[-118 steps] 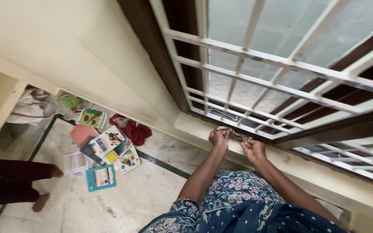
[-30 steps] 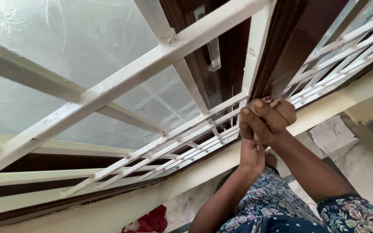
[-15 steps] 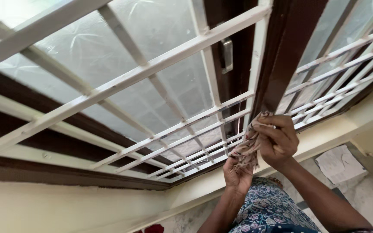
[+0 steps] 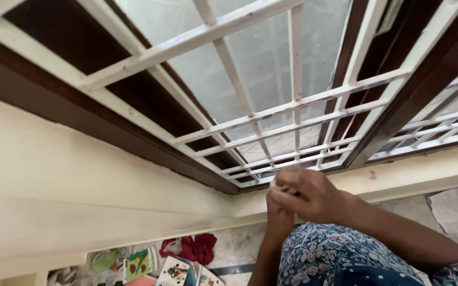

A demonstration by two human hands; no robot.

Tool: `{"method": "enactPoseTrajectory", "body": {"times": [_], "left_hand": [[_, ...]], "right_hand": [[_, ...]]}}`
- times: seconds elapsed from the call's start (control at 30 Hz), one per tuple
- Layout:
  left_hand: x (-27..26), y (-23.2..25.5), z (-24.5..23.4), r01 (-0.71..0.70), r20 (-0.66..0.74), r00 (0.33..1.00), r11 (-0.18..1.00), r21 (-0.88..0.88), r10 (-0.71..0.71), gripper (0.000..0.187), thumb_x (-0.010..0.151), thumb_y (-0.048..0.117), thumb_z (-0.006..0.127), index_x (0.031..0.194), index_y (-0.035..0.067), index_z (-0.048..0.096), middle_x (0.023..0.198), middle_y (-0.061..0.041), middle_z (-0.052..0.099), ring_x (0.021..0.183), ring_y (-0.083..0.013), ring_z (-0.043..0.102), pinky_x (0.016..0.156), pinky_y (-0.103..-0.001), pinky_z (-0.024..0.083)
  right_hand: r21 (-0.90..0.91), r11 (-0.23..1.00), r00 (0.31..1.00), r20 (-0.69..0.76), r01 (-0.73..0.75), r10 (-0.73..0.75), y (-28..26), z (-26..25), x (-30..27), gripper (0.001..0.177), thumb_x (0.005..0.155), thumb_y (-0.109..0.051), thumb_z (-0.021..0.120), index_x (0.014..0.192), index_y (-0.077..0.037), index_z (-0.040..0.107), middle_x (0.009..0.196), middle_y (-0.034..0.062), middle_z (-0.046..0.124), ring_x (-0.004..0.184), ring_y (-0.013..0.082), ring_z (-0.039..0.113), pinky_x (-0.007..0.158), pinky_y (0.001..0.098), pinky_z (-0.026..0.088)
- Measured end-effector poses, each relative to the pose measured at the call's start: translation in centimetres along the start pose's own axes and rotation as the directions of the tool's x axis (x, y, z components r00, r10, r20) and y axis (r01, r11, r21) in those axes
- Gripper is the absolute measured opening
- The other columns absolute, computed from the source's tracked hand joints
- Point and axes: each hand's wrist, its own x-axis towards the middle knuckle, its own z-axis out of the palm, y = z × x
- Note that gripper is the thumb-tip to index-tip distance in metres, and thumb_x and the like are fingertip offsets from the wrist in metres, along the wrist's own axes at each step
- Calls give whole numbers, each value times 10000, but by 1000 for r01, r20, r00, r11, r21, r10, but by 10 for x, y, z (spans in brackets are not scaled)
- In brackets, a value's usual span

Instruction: The person wipes the white metal bars of a window grill using a patterned cloth. They move the cloth along the horizontal and vertical bars, cleaning different sections of the grill throughout the clip.

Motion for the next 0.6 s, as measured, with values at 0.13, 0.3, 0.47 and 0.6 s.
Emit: {"method": "enactPoseTrajectory", "body": {"times": [0.13, 0.3, 0.47, 0.6], "left_hand": [[-11, 0, -44, 244, 25, 967, 892, -380, -253, 600, 924, -2, 660, 1482, 129, 485, 1087, -106, 617, 923, -194, 624, 689, -309, 534], [8, 27, -104, -290, -303, 830, 826, 484, 469, 355, 888, 2, 628, 1231, 79, 677, 1202, -87, 562, 1054, -177, 624, 873, -339, 586], [49, 40, -124, -95, -295, 622, 445, 891, 725, 264, 846, -62, 759, 1066, 84, 770, 1112, -97, 578, 883, -194, 641, 720, -313, 538], [75, 27, -106, -160, -168, 542, 297, 941, 823, 296, 827, -100, 720, 1041, 101, 751, 1090, -81, 627, 944, -268, 666, 782, -362, 562]], "right_hand": [[188, 935, 942, -96, -301, 323, 23, -11, 4, 161, 932, -3, 605, 1054, -56, 695, 1171, 127, 513, 971, 209, 608, 744, 291, 601], [-75, 989, 977, -181, -126, 111, 35, 21, 45, 253, 931, 1, 651, 1174, 1, 723, 1218, 123, 538, 1009, 246, 585, 848, 340, 532], [-443, 889, 992, -6, 113, -129, 44, 36, 75, 315, 934, -167, 668, 1203, -22, 747, 1119, 36, 634, 943, 144, 576, 863, 320, 372], [-505, 861, 998, 3, 54, -61, 51, 23, 61, 277, 935, -197, 688, 1175, -70, 745, 1033, -17, 645, 922, 118, 564, 865, 347, 310]]}}
